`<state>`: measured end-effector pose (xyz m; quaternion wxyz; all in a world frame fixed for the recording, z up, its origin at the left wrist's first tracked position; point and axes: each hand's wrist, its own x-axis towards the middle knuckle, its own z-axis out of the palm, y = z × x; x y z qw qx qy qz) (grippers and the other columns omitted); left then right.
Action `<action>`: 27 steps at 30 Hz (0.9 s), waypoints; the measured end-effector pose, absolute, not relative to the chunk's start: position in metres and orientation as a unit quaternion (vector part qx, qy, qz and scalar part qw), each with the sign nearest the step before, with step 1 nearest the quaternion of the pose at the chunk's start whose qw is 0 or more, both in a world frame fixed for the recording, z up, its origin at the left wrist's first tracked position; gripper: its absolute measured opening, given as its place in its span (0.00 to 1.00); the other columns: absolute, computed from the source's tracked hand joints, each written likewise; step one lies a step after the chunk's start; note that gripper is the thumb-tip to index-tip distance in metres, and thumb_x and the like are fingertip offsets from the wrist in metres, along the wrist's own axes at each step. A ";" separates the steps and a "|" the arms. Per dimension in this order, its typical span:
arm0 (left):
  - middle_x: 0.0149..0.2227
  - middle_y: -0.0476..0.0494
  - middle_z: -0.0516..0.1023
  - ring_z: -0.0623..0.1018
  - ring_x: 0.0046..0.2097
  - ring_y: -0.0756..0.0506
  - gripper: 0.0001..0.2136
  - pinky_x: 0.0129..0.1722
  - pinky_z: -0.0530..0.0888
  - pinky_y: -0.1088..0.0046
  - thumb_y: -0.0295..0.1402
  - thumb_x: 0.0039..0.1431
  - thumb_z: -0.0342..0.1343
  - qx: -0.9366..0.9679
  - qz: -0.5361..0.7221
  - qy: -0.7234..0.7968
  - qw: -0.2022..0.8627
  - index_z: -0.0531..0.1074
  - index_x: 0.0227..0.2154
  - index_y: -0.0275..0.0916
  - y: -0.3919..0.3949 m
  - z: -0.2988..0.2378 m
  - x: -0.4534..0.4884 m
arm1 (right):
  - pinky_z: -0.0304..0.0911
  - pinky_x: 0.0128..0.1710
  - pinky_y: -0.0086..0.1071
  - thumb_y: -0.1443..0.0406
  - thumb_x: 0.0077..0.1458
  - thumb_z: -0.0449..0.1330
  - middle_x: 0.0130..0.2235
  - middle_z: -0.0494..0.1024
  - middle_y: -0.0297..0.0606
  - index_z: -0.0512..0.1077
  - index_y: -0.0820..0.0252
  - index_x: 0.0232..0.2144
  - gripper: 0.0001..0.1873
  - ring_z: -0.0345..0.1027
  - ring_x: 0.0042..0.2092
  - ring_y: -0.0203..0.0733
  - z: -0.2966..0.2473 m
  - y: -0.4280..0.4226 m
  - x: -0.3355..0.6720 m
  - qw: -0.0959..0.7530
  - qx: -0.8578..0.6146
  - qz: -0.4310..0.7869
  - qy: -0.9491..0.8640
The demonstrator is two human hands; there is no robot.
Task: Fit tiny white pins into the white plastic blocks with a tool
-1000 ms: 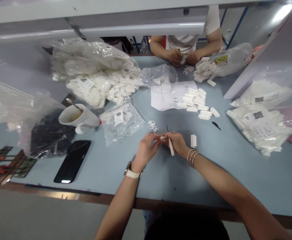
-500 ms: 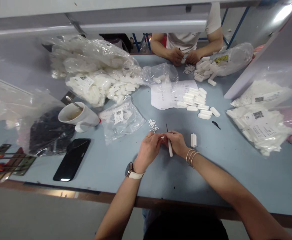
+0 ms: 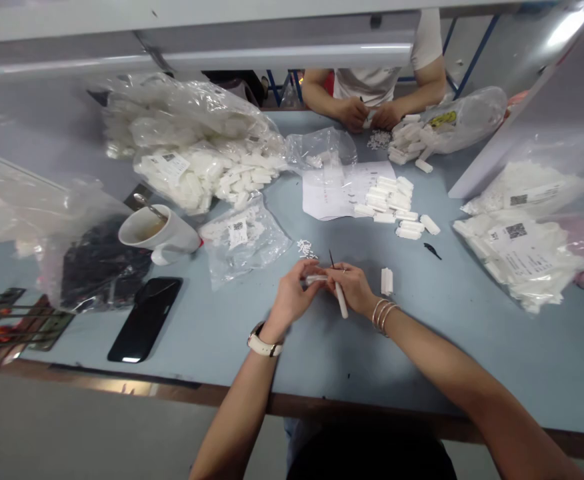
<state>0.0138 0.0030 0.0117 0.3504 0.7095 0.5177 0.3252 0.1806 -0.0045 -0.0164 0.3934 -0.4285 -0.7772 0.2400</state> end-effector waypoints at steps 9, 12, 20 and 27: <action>0.34 0.45 0.79 0.77 0.36 0.47 0.15 0.37 0.73 0.69 0.32 0.50 0.57 0.688 0.350 0.507 0.385 0.66 0.42 0.38 0.004 0.011 0.019 | 0.65 0.38 0.30 0.71 0.56 0.51 0.22 0.72 0.31 0.68 0.56 0.19 0.16 0.68 0.31 0.36 -0.015 -0.005 0.182 0.380 -0.446 0.240 -0.774; 0.38 0.42 0.79 0.77 0.38 0.45 0.12 0.36 0.72 0.70 0.36 0.51 0.58 0.700 0.349 0.521 0.341 0.71 0.39 0.39 0.012 0.008 0.009 | 0.66 0.37 0.31 0.68 0.55 0.55 0.25 0.75 0.33 0.71 0.57 0.22 0.11 0.69 0.32 0.38 -0.019 -0.003 0.181 0.398 -0.462 0.221 -0.761; 0.36 0.39 0.79 0.74 0.40 0.40 0.11 0.45 0.68 0.60 0.31 0.61 0.47 0.784 0.298 0.540 0.075 0.75 0.34 0.38 0.036 -0.010 -0.012 | 0.66 0.36 0.29 0.69 0.50 0.63 0.32 0.80 0.36 0.75 0.57 0.32 0.05 0.73 0.35 0.40 -0.021 -0.002 0.180 0.395 -0.486 0.243 -0.741; 0.31 0.38 0.77 0.74 0.36 0.39 0.10 0.42 0.68 0.60 0.30 0.60 0.48 0.793 0.229 0.563 0.028 0.75 0.31 0.37 0.036 -0.016 -0.006 | 0.66 0.37 0.31 0.68 0.51 0.62 0.34 0.81 0.37 0.74 0.57 0.29 0.01 0.73 0.35 0.41 -0.020 -0.003 0.180 0.391 -0.490 0.248 -0.739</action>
